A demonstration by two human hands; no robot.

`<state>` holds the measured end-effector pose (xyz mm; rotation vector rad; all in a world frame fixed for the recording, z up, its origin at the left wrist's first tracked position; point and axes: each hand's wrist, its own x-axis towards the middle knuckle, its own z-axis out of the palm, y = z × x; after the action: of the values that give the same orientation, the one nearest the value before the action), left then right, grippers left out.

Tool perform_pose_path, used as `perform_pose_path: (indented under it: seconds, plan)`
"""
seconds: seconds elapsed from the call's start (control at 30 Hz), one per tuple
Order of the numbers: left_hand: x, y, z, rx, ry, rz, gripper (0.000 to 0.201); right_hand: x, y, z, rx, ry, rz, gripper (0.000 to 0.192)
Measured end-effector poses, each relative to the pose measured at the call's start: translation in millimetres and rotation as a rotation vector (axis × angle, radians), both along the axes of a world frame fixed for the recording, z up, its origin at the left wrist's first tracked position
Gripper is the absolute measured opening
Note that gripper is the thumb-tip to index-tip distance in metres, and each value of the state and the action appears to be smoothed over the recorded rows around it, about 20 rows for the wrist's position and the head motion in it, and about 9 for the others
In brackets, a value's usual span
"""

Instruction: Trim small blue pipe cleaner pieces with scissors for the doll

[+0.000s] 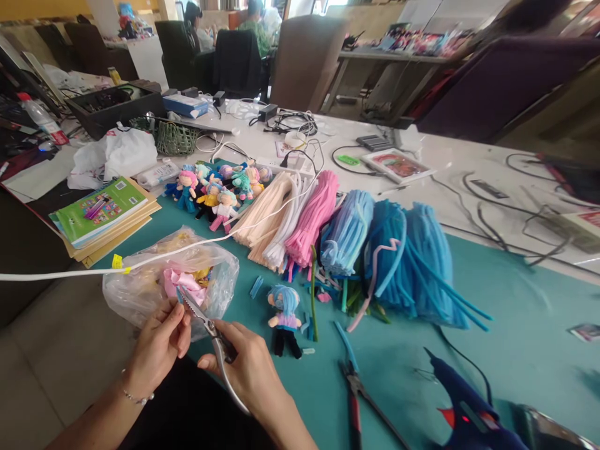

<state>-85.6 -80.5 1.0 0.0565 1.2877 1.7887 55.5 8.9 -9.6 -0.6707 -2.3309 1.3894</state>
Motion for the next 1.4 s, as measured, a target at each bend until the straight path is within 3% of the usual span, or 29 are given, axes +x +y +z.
perform_pose_path:
  seconds: [0.67, 1.1, 1.4]
  plan:
    - [0.7, -2.7, -2.4, 0.032, 0.003, -0.05, 0.051, 0.0, -3.3, -1.0, 0.14, 0.029, -0.051, 0.051]
    - [-0.1, -0.5, -1.7, 0.016, 0.024, -0.007, 0.053, 2.8, -6.5, -5.4, 0.186, 0.0, -0.063, 0.053]
    - [-0.8, -2.3, -3.5, 0.014, 0.007, -0.027, 0.046, -0.4, -0.3, -1.3, 0.1, 0.007, -0.053, 0.06]
